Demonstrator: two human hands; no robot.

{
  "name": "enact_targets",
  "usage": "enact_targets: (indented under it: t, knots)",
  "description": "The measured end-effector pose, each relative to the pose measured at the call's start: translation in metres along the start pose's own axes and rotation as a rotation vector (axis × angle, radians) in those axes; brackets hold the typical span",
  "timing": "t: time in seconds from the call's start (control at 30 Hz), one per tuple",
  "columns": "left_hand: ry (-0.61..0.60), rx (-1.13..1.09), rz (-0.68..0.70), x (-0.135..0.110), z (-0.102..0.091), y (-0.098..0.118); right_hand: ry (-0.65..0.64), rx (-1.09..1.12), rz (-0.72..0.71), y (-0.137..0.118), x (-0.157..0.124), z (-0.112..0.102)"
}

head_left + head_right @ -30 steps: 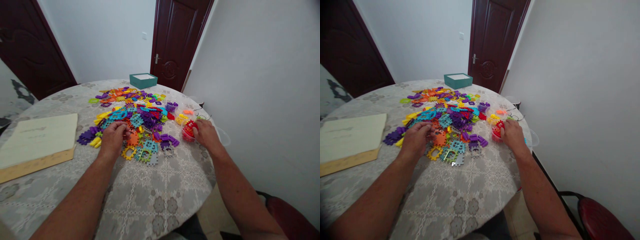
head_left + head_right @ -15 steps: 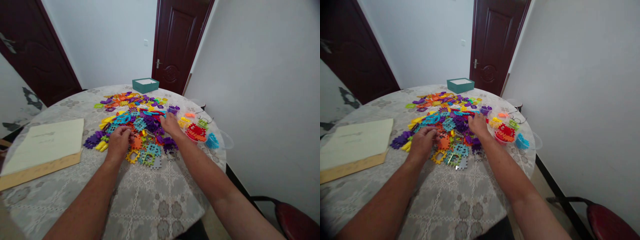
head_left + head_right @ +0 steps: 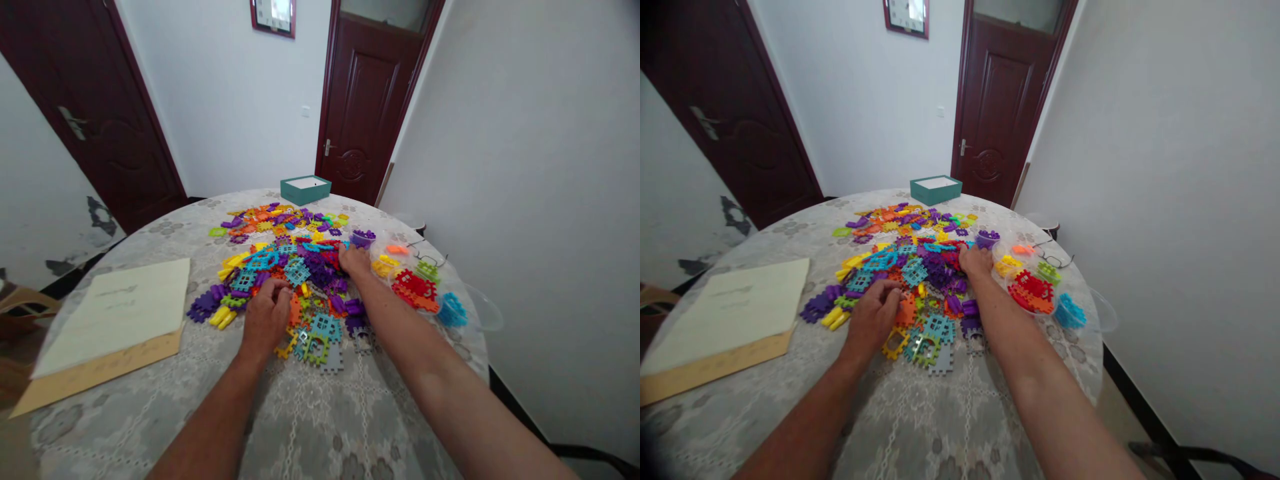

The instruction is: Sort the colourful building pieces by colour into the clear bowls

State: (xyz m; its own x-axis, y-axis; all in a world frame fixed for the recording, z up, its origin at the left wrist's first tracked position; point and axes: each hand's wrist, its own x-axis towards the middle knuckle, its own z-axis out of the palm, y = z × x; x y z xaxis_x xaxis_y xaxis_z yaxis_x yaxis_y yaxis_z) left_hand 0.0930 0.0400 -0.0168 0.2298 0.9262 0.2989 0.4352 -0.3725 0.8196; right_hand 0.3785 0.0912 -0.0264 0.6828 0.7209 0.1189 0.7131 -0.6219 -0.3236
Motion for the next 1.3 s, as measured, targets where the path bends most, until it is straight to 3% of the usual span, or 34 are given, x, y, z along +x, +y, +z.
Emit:
enact_targets:
  t: [0.3, 0.73, 1.0, 1.13, 1.3]
  knots:
    - [-0.020, 0.061, 0.045, -0.001, 0.002, 0.001, 0.015, 0.006, 0.021, -0.005, -0.016, 0.006]
    - [-0.144, 0.282, 0.301, -0.005, 0.015, -0.010, -0.020, 0.058, -0.207, 0.009, -0.081, -0.015]
    - [-0.154, 0.335, 0.364, -0.006, 0.018, -0.014, 0.081, 0.333, -0.501, 0.005, -0.129, -0.002]
    - [-0.097, 0.341, 0.344, -0.002, 0.016, -0.017, 0.151, 0.488, -0.622, 0.002, -0.144, 0.004]
    - [-0.023, 0.337, 0.320, 0.001, 0.011, -0.016, 0.098, 0.619, -0.878, 0.006, -0.153, 0.000]
